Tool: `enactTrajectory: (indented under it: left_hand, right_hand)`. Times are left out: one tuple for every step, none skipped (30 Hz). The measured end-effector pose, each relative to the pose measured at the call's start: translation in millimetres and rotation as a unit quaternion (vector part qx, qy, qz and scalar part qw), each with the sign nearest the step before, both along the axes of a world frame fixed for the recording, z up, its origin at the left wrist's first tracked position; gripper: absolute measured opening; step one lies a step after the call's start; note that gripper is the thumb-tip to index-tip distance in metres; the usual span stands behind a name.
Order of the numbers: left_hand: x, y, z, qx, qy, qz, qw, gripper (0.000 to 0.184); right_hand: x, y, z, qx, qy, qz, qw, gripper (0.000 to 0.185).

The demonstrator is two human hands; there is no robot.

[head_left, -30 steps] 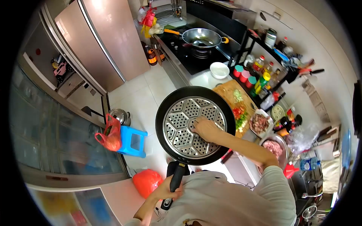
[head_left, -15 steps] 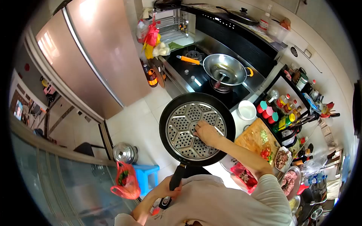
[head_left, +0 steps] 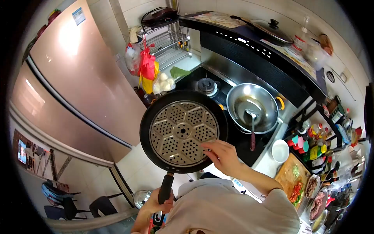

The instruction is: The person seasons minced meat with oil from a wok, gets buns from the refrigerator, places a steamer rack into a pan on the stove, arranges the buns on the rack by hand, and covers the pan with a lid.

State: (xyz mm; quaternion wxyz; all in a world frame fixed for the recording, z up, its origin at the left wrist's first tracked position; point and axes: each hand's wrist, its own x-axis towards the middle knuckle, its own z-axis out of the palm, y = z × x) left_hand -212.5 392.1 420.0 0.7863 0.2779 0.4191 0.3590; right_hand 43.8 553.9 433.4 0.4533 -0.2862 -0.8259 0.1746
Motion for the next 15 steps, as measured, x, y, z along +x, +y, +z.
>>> enactTrajectory:
  left_hand:
    - [-13,24,4,0.006,0.013,-0.002,1.000,0.026]
    - [-27,47,1,0.018,0.018,-0.006,1.000,0.026]
    - [-36,73,4,0.027,0.028,-0.012,0.999,0.026]
    - [-45,99,11,0.012,0.022,0.000,1.000,0.027]
    - [-56,125,10,0.019,0.035,-0.008,0.999,0.027]
    - [-68,148,8,0.025,0.049,-0.016,0.998,0.027]
    - [-79,173,8,0.020,0.037,-0.028,0.999,0.028]
    - [-90,201,8,0.016,0.025,-0.041,0.999,0.028]
    - [-98,225,6,0.010,0.013,-0.054,0.998,0.029]
    - [-107,249,9,0.004,0.022,-0.067,0.998,0.029]
    - [-114,274,10,-0.003,0.029,-0.079,0.996,0.030]
    - [-122,300,13,-0.009,0.036,-0.090,0.995,0.031]
    - [-129,324,15,0.012,0.032,-0.116,0.993,0.030]
    - [-139,349,12,0.018,0.046,-0.148,0.988,0.029]
    - [-148,372,7,0.022,0.057,-0.178,0.982,0.029]
  right_hand:
    - [-5,16,6,-0.022,-0.004,-0.002,1.000,0.026]
    - [-17,29,6,-0.025,-0.001,-0.006,1.000,0.027]
    - [-24,44,8,-0.029,0.007,-0.012,0.999,0.027]
    - [-31,59,10,-0.032,0.016,-0.019,0.999,0.027]
    - [-37,74,12,-0.034,0.019,-0.033,0.999,0.026]
    - [-42,88,11,-0.033,0.024,-0.047,0.998,0.025]
    - [-45,103,11,-0.033,0.030,-0.061,0.997,0.024]
    - [-46,118,9,-0.032,0.037,-0.077,0.996,0.023]
    - [-45,127,6,-0.052,0.032,-0.097,0.993,0.021]
    - [-45,135,7,-0.054,0.031,-0.121,0.991,0.021]
    - [-45,143,9,-0.057,0.027,-0.144,0.988,0.021]
    - [-47,150,10,-0.059,0.023,-0.167,0.984,0.021]
    - [-49,156,6,-0.063,0.018,-0.197,0.978,0.021]
    - [-55,162,4,-0.069,0.010,-0.226,0.972,0.020]
    - [-66,167,9,-0.095,0.010,-0.268,0.959,0.017]
